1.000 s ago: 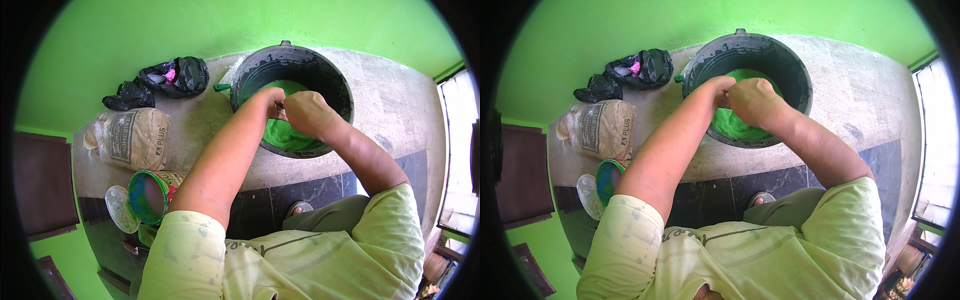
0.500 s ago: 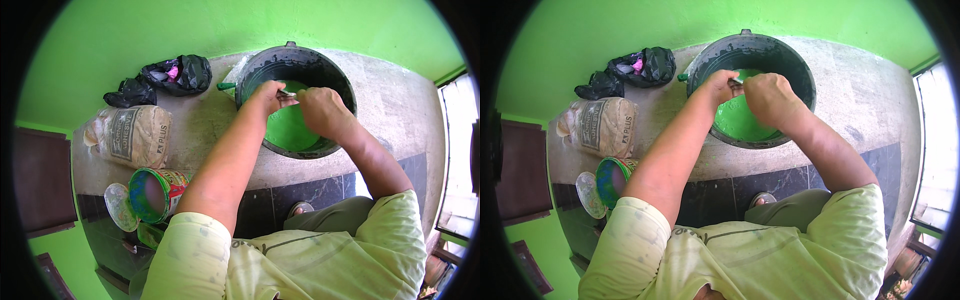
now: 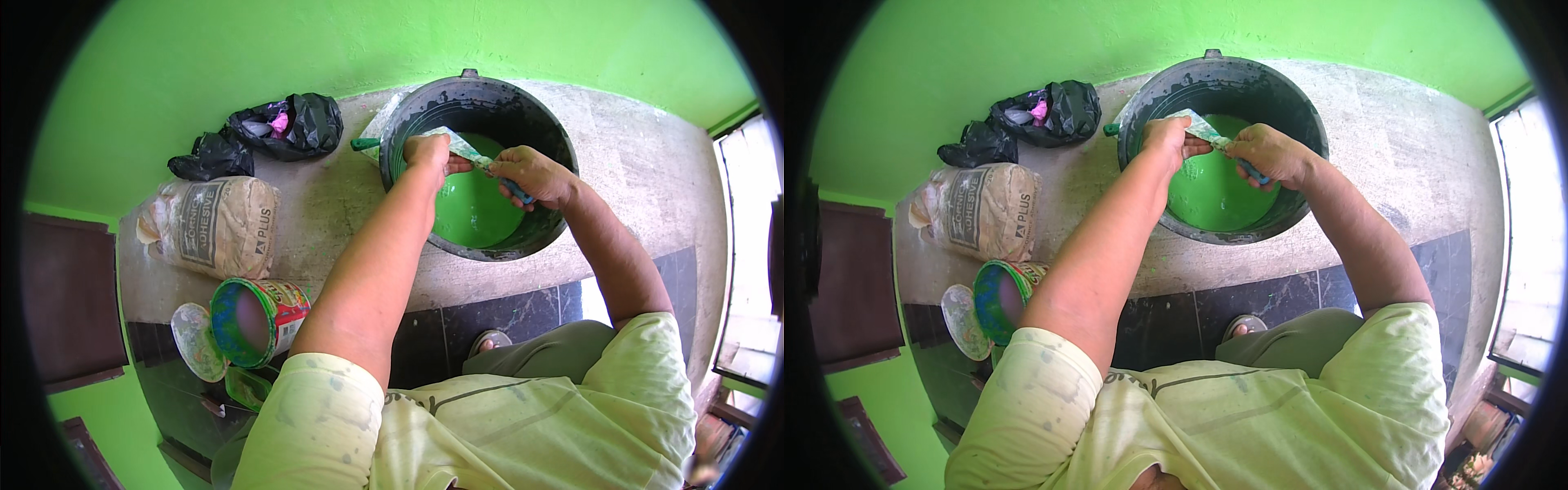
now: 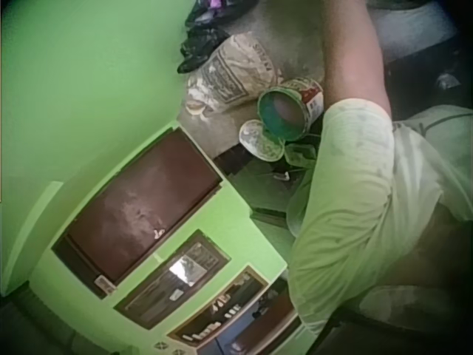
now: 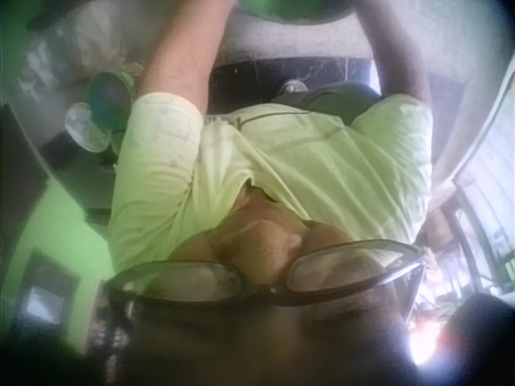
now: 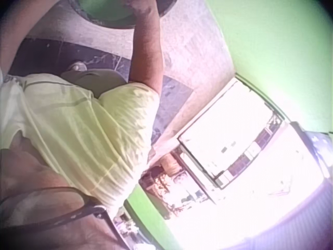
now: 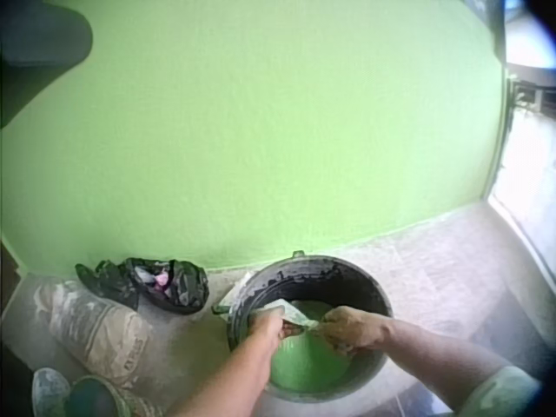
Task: The person mixes a green liquid in a bucket using a trowel, then adds a pink liquid from a bottle into a second bucket containing a purple mixture and stirs it. The person handles a plastic bag, a trowel, and a bottle during the process.
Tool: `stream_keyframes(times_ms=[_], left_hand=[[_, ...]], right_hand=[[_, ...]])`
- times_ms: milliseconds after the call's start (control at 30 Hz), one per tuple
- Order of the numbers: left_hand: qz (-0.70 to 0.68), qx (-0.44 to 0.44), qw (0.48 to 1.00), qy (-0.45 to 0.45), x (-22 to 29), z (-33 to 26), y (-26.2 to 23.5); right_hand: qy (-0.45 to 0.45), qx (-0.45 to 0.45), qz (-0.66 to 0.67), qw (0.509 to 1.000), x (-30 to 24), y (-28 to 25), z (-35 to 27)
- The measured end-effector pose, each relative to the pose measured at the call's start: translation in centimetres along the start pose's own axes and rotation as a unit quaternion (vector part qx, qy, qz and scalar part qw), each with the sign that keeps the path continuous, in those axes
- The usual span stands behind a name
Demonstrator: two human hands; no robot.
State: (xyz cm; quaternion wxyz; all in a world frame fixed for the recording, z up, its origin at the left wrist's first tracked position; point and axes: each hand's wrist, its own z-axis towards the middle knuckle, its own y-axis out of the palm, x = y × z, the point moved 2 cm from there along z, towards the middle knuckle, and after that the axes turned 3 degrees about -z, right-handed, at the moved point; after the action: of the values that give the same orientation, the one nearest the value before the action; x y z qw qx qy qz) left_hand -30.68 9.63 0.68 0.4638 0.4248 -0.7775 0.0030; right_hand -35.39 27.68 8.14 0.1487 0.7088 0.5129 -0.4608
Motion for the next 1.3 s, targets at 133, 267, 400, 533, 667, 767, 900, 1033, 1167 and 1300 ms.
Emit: stream_keyframes(times_ms=[133, 267, 400, 533, 667, 767, 900, 1033, 1167, 1300], left_hand=[[0.111, -0.025, 0.994, -0.003, 0.7, -0.7, 0.2], [0.164, -0.031, 0.986, 0.011, 0.4, -0.7, 0.1], [0.184, -0.032, 0.982, 0.026, 0.1, -1.2, 0.9], [0.220, -0.023, 0.975, 0.017, 0.0, -1.0, 1.0], [0.217, -0.023, 0.976, 0.015, 0.1, -1.1, 1.0], [0.245, -0.031, 0.968, 0.045, 0.0, -0.4, 0.7], [0.263, -0.025, 0.964, 0.030, -0.3, -0.4, 1.4], [0.502, -0.067, 0.857, 0.098, -0.9, 2.4, -0.7], [0.301, -0.012, 0.953, 0.037, -0.1, -0.5, 1.6], [0.457, 0.021, 0.888, 0.040, 0.3, -0.3, 0.0]], right_hand=[[0.003, 0.019, 0.006, 1.000, 0.1, 0.1, -0.2], [-0.010, 0.032, -0.053, 0.998, -0.4, -0.4, -0.6], [-0.028, 0.045, -0.134, 0.990, -1.2, -0.6, -1.4], [-0.060, 0.110, -0.245, 0.961, -1.2, 0.0, -0.8], [-0.068, 0.120, -0.301, 0.944, -1.6, 0.3, -0.3], [-0.040, 0.089, -0.247, 0.964, -3.0, -0.1, -1.4], [-0.013, 0.069, -0.248, 0.966, -3.0, -0.6, -1.4], [-0.104, 0.110, -0.396, 0.906, -3.5, -0.2, -0.7], [-0.102, 0.136, -0.553, 0.815, -2.8, -3.5, -0.7], [-0.039, 0.150, -0.505, 0.849, -2.2, -1.1, -0.2]])
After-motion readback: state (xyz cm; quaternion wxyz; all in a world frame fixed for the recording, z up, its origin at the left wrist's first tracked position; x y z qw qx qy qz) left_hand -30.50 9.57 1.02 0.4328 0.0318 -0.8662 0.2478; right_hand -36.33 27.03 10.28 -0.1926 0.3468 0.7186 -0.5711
